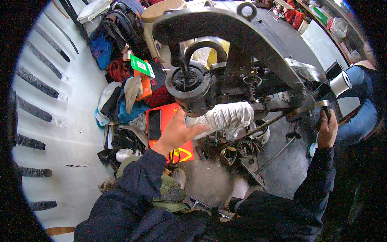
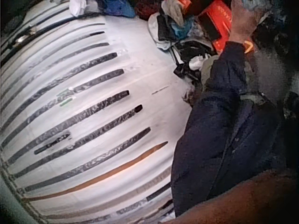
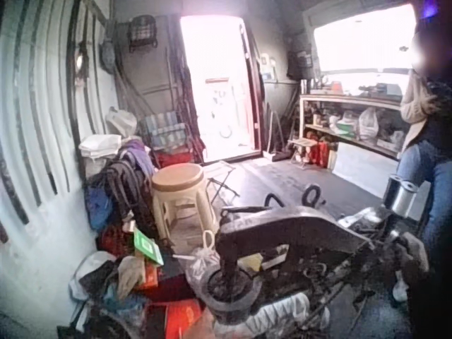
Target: The person uses a sewing machine to stitch a white and blue sneaker, repeatedly repositioning the shoe and trimming excess thread with scissors. The person inspects the shoe between sewing passes and continues stitching along the upper and sole edge.
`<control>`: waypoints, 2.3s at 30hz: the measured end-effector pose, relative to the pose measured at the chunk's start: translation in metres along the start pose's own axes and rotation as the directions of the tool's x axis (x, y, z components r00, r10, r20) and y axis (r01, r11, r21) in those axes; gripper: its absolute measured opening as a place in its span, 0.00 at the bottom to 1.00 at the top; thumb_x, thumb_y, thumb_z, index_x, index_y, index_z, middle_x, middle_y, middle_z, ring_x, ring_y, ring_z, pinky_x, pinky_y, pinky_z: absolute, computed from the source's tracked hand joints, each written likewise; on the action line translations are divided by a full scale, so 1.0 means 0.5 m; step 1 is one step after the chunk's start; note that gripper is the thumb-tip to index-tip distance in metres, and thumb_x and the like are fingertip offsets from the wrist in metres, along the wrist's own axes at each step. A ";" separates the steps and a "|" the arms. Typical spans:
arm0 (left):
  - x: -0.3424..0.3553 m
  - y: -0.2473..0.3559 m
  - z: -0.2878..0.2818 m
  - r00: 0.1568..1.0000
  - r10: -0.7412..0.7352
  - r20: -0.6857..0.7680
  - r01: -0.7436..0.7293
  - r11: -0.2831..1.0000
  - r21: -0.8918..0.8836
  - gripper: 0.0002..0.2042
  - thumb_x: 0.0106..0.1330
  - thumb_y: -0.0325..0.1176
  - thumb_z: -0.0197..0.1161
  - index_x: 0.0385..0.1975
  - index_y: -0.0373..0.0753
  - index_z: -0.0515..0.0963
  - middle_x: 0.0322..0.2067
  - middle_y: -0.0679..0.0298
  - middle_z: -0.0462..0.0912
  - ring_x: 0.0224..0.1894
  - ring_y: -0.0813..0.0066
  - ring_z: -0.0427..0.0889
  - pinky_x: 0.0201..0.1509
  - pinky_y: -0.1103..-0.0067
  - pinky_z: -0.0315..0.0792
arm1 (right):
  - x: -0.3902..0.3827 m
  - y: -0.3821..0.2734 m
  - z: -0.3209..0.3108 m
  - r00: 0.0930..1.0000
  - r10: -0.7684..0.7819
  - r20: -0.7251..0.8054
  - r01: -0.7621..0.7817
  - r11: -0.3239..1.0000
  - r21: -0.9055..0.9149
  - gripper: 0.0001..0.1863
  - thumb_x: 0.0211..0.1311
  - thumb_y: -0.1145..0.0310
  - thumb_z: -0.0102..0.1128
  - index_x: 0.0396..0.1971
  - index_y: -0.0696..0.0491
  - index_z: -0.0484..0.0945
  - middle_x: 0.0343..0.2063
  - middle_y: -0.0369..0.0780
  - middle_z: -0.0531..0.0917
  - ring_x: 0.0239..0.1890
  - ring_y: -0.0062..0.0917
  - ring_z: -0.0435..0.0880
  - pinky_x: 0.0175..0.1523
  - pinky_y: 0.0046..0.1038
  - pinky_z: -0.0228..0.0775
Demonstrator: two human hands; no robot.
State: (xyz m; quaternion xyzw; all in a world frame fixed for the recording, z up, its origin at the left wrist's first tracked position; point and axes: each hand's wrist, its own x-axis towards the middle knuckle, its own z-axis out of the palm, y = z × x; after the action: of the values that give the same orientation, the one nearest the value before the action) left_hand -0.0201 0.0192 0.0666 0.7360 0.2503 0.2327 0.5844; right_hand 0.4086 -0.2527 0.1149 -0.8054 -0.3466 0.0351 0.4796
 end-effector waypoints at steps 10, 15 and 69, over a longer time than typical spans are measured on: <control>-0.004 0.031 0.013 0.938 0.258 -0.230 -0.274 0.961 -0.038 0.49 0.49 0.41 0.85 0.69 0.43 0.57 0.66 0.54 0.68 0.67 0.61 0.70 0.69 0.62 0.65 | -0.047 0.298 0.124 0.801 0.498 0.333 -0.596 0.717 0.362 0.16 0.73 0.66 0.58 0.57 0.50 0.73 0.39 0.36 0.80 0.29 0.22 0.78 0.32 0.27 0.70; -0.002 0.048 0.007 0.902 0.326 -0.283 -0.338 0.941 0.005 0.39 0.51 0.35 0.83 0.58 0.43 0.62 0.60 0.60 0.71 0.64 0.66 0.73 0.63 0.64 0.71 | -0.094 0.118 0.154 0.785 0.395 0.477 -0.478 0.876 0.060 0.19 0.72 0.63 0.58 0.58 0.54 0.72 0.25 0.37 0.79 0.18 0.24 0.77 0.24 0.30 0.69; -0.074 0.069 0.013 0.828 0.438 -0.351 -0.340 0.889 0.309 0.13 0.59 0.19 0.55 0.44 0.32 0.79 0.43 0.56 0.81 0.49 0.59 0.78 0.57 0.69 0.71 | -0.087 0.102 0.163 0.818 0.347 0.459 -0.442 0.890 0.115 0.14 0.74 0.60 0.57 0.47 0.55 0.73 0.20 0.38 0.77 0.17 0.24 0.77 0.21 0.28 0.66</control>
State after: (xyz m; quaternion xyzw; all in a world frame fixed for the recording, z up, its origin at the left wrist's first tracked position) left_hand -0.0409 -0.0158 0.0971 0.7691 0.2368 0.4660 0.3678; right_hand 0.3705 -0.2328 0.0186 -0.7753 -0.2615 0.3465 0.4588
